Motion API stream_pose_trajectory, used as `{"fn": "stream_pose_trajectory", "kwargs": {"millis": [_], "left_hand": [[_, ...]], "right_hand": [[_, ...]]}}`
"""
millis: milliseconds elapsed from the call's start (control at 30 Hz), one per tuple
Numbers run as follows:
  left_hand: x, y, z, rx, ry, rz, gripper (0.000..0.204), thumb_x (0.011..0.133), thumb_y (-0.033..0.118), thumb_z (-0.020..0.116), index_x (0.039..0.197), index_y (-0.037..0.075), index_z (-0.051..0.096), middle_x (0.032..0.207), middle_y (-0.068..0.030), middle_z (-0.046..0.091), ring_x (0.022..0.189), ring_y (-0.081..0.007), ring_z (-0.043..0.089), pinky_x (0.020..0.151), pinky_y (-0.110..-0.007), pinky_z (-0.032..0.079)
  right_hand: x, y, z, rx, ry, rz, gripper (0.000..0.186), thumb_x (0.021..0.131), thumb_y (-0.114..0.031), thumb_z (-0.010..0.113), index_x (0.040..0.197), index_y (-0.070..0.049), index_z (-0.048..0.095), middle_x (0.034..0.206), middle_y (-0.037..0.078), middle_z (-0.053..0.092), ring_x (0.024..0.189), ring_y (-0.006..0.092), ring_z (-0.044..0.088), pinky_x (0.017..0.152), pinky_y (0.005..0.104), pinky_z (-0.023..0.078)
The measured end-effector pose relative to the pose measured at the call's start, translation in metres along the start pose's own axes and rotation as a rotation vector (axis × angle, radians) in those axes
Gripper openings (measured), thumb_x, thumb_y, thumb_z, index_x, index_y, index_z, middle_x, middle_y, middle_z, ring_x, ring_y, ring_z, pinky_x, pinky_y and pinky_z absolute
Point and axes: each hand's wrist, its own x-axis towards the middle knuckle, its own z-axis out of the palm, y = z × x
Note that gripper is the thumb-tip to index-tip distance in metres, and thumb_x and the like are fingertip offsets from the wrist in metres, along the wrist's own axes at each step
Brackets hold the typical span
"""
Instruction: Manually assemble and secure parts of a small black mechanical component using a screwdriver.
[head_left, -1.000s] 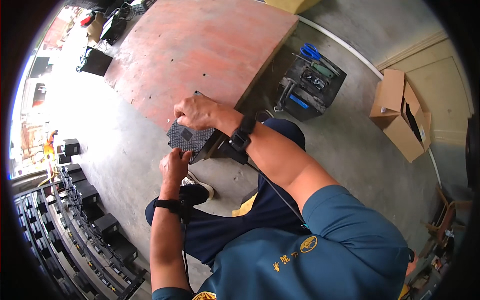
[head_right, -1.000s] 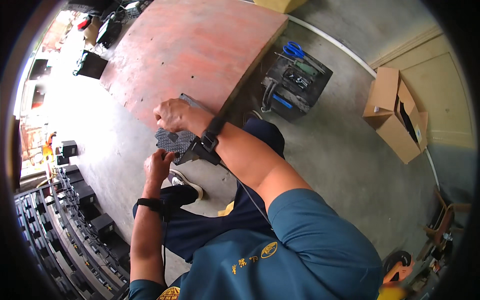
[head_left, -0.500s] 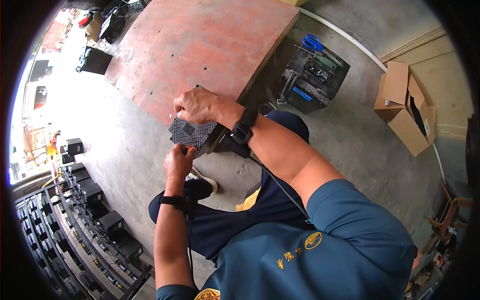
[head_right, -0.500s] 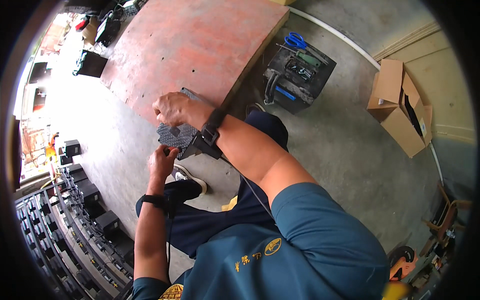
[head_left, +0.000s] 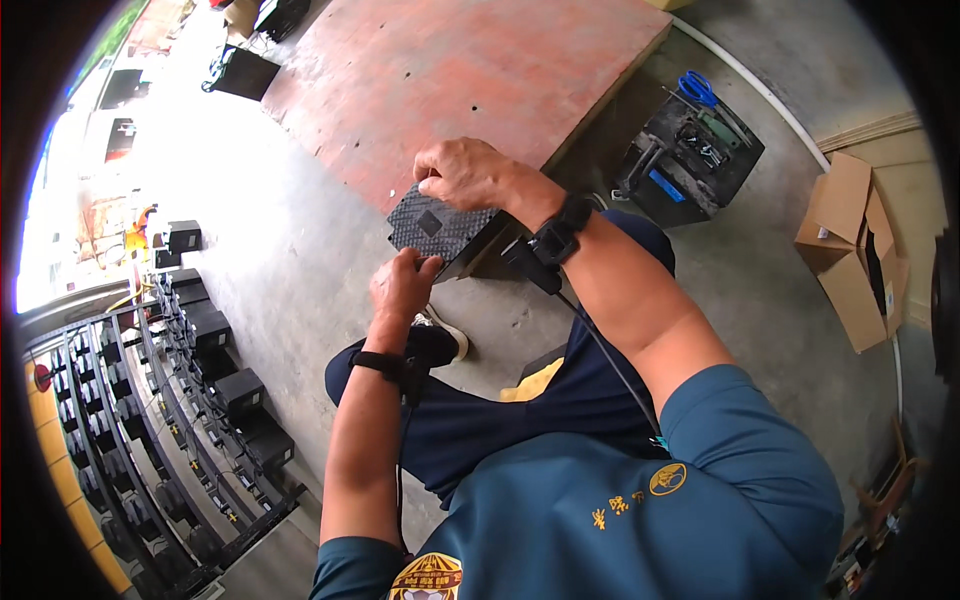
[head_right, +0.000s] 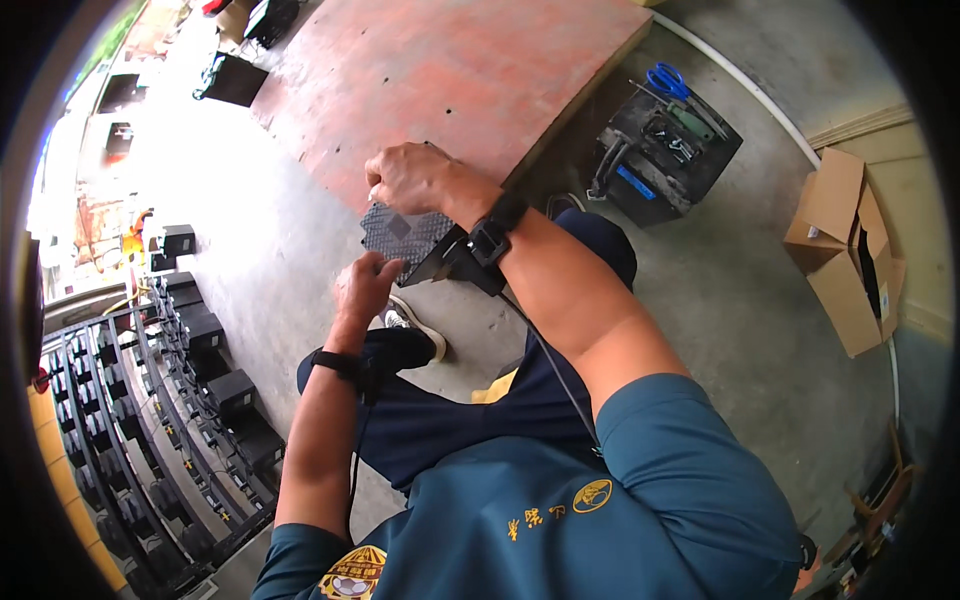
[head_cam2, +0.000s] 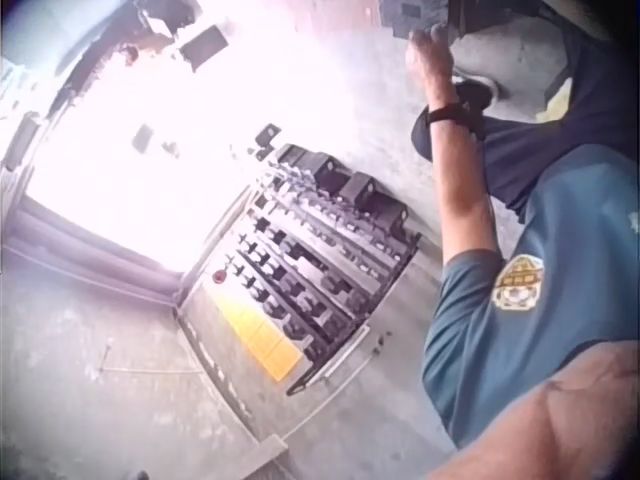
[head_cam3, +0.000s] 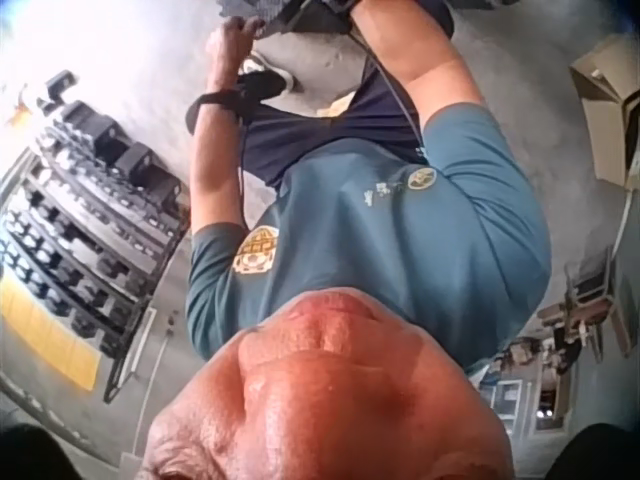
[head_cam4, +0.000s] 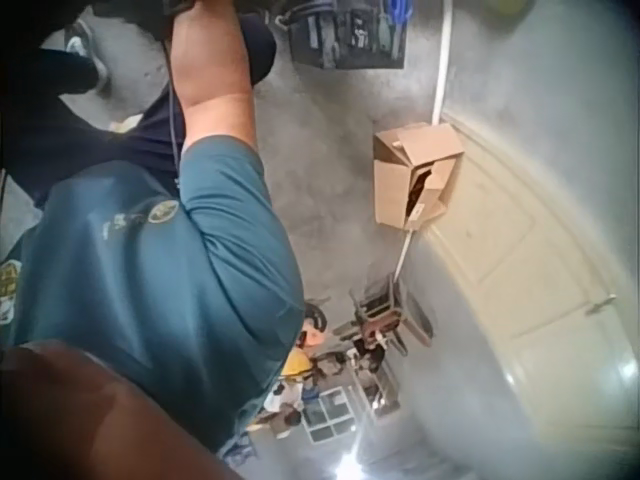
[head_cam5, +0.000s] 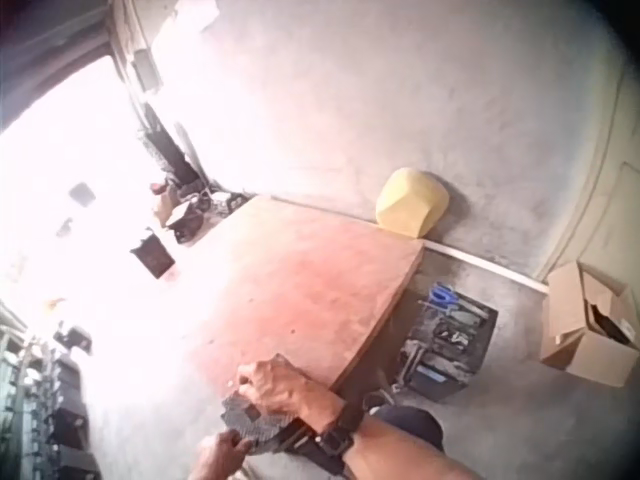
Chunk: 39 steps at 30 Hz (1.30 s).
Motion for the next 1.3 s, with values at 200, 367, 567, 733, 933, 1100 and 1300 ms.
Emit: {"fn": "stream_pose_trajectory", "kwargs": {"millis": [200, 367, 567, 733, 933, 1100, 1300], "left_hand": [[0.003, -0.008, 0.0, 0.128, 0.02, 0.277, 0.027, 0.084, 0.033, 0.07, 0.096, 0.009, 0.071, 0.086, -0.0161, 0.072, 0.088, -0.037, 0.069, 0.078, -0.048, 0.053], [0.002, -0.013, 0.003, 0.093, 0.121, 0.327, 0.027, 0.081, 0.032, 0.072, 0.096, 0.01, 0.07, 0.085, -0.0138, 0.072, 0.087, -0.0358, 0.069, 0.078, -0.045, 0.054], [0.004, -0.006, 0.014, -0.112, 0.048, -0.039, 0.042, 0.084, 0.043, 0.072, 0.104, 0.006, 0.071, 0.095, -0.0165, 0.074, 0.095, -0.037, 0.07, 0.085, -0.045, 0.052], [0.006, -0.016, 0.01, 0.086, -0.003, 0.195, 0.035, 0.086, 0.033, 0.072, 0.111, 0.009, 0.068, 0.094, -0.0179, 0.072, 0.089, -0.0386, 0.069, 0.079, -0.046, 0.054], [0.003, -0.02, 0.005, 0.063, 0.043, 0.281, 0.033, 0.087, 0.034, 0.071, 0.111, 0.011, 0.069, 0.097, -0.018, 0.071, 0.091, -0.0378, 0.068, 0.079, -0.047, 0.054], [0.0, -0.01, 0.004, -0.06, 0.037, -0.064, 0.04, 0.085, 0.042, 0.071, 0.108, 0.009, 0.07, 0.1, -0.019, 0.072, 0.096, -0.0389, 0.068, 0.084, -0.048, 0.052], [0.007, -0.016, 0.002, 0.088, -0.01, 0.272, 0.029, 0.085, 0.033, 0.07, 0.102, 0.01, 0.071, 0.095, -0.0162, 0.073, 0.091, -0.0382, 0.069, 0.079, -0.046, 0.054]], "right_hand": [[0.0, 0.0, 0.0, 0.007, -0.002, -0.025, 0.024, 0.087, -0.024, 0.066, 0.102, -0.006, 0.072, 0.099, 0.016, 0.073, 0.096, 0.032, 0.07, 0.085, 0.0409, 0.055], [0.005, -0.002, 0.001, -0.022, -0.017, -0.057, 0.025, 0.088, -0.025, 0.064, 0.102, -0.006, 0.073, 0.099, 0.017, 0.073, 0.096, 0.0332, 0.07, 0.086, 0.0417, 0.054], [0.0, -0.009, -0.005, -0.055, -0.062, 0.0, 0.026, 0.088, -0.026, 0.064, 0.102, -0.006, 0.073, 0.099, 0.018, 0.073, 0.097, 0.0339, 0.07, 0.089, 0.0426, 0.053], [-0.003, -0.01, -0.006, -0.044, -0.086, 0.049, 0.025, 0.089, -0.025, 0.063, 0.104, -0.009, 0.074, 0.104, 0.017, 0.073, 0.1, 0.0334, 0.07, 0.09, 0.0428, 0.053], [0.006, -0.003, 0.0, -0.068, -0.043, -0.069, 0.027, 0.089, -0.027, 0.064, 0.103, -0.007, 0.074, 0.1, 0.018, 0.073, 0.097, 0.0342, 0.07, 0.088, 0.0429, 0.054], [0.002, 0.0, 0.0, -0.018, -0.027, -0.054, 0.026, 0.088, -0.026, 0.064, 0.102, -0.006, 0.073, 0.099, 0.018, 0.073, 0.096, 0.0341, 0.07, 0.087, 0.0425, 0.054], [0.002, 0.0, -0.001, -0.009, -0.016, -0.024, 0.026, 0.088, -0.025, 0.065, 0.103, -0.005, 0.072, 0.098, 0.018, 0.073, 0.095, 0.0334, 0.07, 0.086, 0.0412, 0.054]]}}
